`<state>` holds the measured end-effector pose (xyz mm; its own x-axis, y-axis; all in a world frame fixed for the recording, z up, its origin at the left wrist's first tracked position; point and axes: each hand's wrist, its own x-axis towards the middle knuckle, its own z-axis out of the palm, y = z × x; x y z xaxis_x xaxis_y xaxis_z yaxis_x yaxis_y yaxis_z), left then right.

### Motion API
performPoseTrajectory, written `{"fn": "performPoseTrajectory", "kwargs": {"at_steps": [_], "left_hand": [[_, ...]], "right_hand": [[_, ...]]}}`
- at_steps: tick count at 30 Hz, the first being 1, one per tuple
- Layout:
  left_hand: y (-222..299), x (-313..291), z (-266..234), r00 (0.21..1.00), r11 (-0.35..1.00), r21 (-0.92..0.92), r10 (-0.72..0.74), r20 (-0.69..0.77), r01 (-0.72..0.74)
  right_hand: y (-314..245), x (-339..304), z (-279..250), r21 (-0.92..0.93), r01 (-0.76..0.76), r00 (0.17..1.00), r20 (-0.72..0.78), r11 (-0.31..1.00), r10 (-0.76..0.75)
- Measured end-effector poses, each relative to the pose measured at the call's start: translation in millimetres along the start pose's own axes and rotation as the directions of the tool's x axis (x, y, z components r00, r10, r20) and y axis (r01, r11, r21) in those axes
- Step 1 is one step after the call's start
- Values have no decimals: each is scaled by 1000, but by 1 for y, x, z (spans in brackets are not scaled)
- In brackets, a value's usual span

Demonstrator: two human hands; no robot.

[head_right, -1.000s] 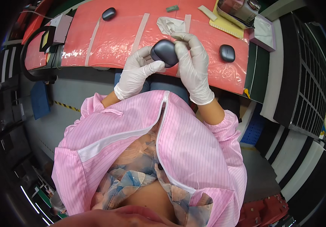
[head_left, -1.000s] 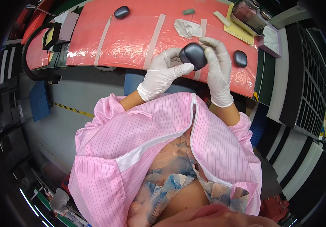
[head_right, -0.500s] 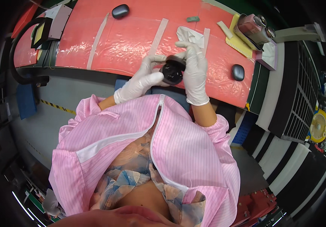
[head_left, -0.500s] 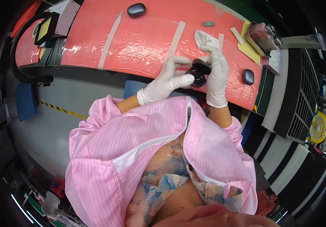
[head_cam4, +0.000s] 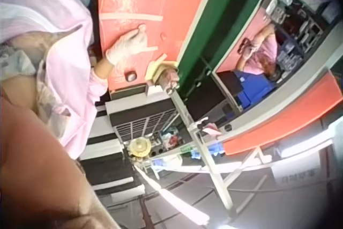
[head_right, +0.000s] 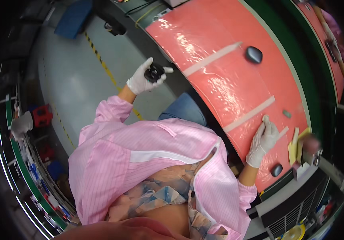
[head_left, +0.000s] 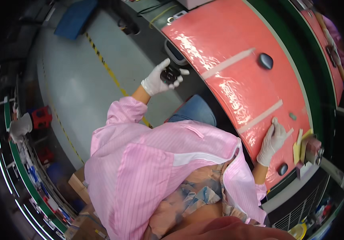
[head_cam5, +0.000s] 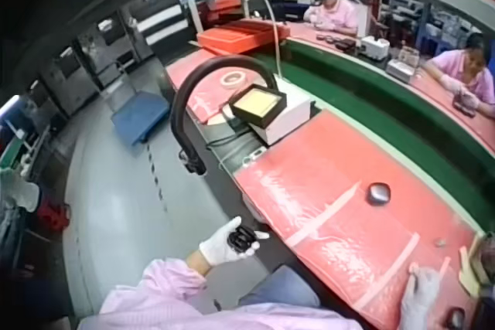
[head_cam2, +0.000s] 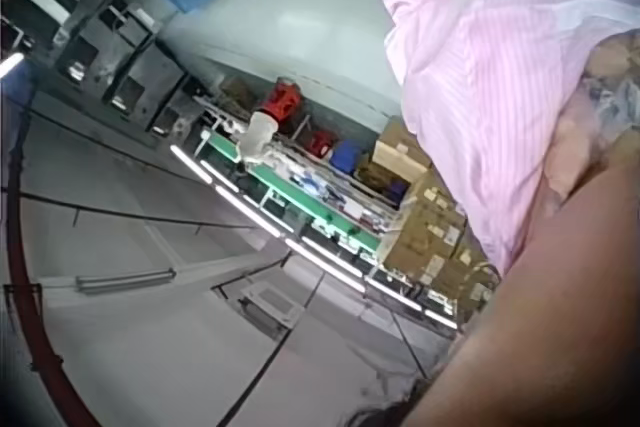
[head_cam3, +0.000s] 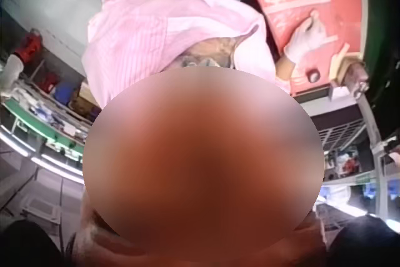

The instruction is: Wiping and inspecting small electronic cases and components at an industrial workstation.

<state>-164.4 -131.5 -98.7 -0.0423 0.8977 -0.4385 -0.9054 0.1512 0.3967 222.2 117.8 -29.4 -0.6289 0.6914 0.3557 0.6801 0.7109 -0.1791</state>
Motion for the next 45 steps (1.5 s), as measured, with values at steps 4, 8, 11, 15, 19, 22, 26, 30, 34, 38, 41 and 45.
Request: {"fn": "performPoseTrajectory", "kwargs": {"at_steps": [4, 8, 11, 15, 19, 22, 26, 30, 34, 38, 41, 45], "left_hand": [[100, 27, -113, 798, 704, -379, 494, -345, -600], [135, 42, -185, -60, 169, 925, 986, -158, 340], [120, 79, -160, 356, 578, 786, 797, -488, -217], [114, 31, -151, 530, 721, 165, 626, -572, -673], [66, -12, -40, 897, 942, 70, 334, -291, -328], [34, -4, 45, 946, 937, 167, 283, 159, -308], [-16, 15, 165, 951, 943, 131, 297, 85, -306], [-62, 55, 237, 962, 981, -21, 191, 195, -191], [-103, 91, 293, 953, 992, -120, 14, 302, 23], [-133, 99, 319, 985, 999, -47, 27, 170, -19], [-153, 105, 328, 997, 996, -74, 61, 56, -57], [-147, 101, 323, 998, 998, -8, -55, 42, 55]], "right_hand": [[-15, 3, 3, -78, 101, 989, -99, 992, -109], [-28, 5, -7, -18, -59, 995, 78, 998, 60], [-16, -11, -6, 60, -45, 999, -19, 997, 46], [17, -2, -38, 345, -297, 951, 25, 890, 307], [104, 25, -112, 516, -313, 809, -294, 797, 509], [170, 21, -171, 257, -535, 726, -346, 805, 594], [196, 40, -147, -118, -419, 903, -163, 901, 398], [201, 43, -149, -248, -306, 952, -47, 919, 304], [218, 26, -151, -107, -264, 958, -139, 958, 249], [79, 33, -135, 714, -49, 964, -148, 698, 220], [12, 32, -118, 449, 383, 924, -181, 808, -338], [21, 20, -107, 313, 210, 975, -137, 926, -175]]}}
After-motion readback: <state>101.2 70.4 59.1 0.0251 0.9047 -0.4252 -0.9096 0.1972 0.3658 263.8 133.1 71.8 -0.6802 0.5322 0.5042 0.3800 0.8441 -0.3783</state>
